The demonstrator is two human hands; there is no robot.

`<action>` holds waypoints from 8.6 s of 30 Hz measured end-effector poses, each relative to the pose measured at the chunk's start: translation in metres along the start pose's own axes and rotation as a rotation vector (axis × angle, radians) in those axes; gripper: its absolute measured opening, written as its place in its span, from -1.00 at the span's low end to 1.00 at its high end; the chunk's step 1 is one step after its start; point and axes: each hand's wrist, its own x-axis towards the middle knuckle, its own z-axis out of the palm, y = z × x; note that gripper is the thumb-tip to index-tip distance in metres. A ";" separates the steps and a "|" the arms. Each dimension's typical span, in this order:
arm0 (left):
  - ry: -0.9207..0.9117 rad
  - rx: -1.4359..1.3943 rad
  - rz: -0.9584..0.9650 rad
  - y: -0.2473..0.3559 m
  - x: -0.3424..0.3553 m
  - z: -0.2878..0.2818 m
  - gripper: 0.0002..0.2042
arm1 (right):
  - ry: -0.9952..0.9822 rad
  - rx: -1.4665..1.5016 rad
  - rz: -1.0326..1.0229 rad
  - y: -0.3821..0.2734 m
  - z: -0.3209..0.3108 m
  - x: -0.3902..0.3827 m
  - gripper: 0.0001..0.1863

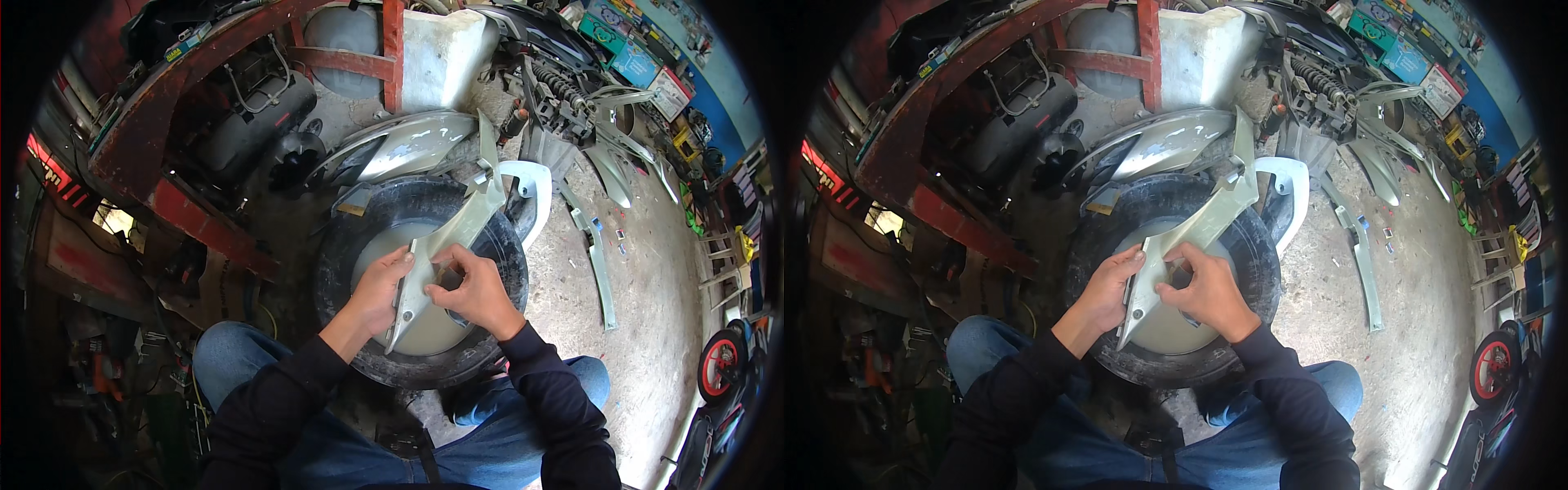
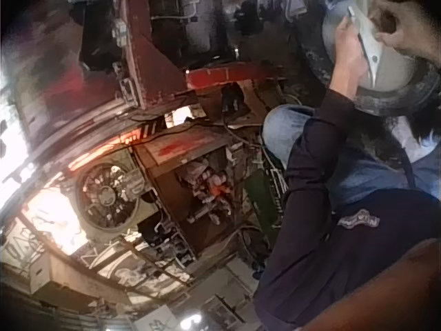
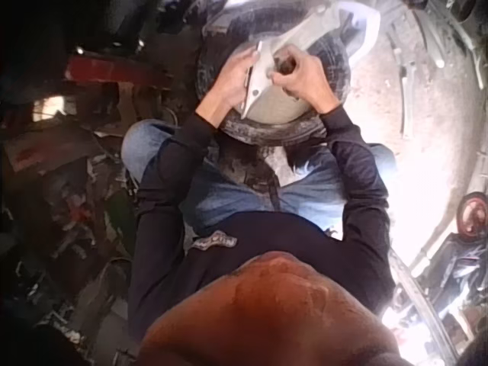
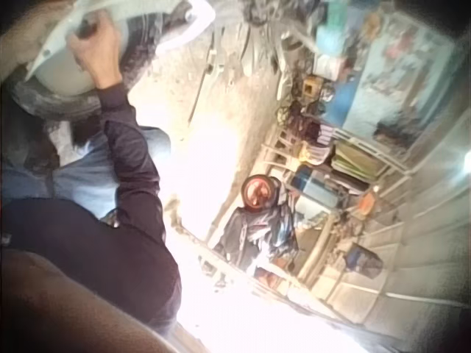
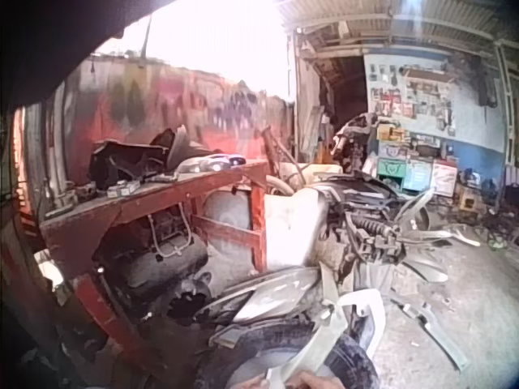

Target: The person wet sands a motorcycle fairing piece by rubbing its surfaces and edges with sandpaper over a basin of water.

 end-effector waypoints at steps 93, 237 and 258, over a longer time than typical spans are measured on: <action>0.099 0.214 0.081 -0.032 -0.047 0.004 -0.20 | 0.183 0.782 0.502 0.006 0.037 -0.022 -0.85; 0.137 0.462 0.175 -0.017 -0.030 -0.019 -0.26 | -0.001 -0.576 -0.162 0.043 0.019 -0.015 -0.09; 0.125 0.521 0.118 -0.041 0.008 -0.056 -0.28 | 0.264 0.545 0.831 0.305 0.128 -0.029 -0.71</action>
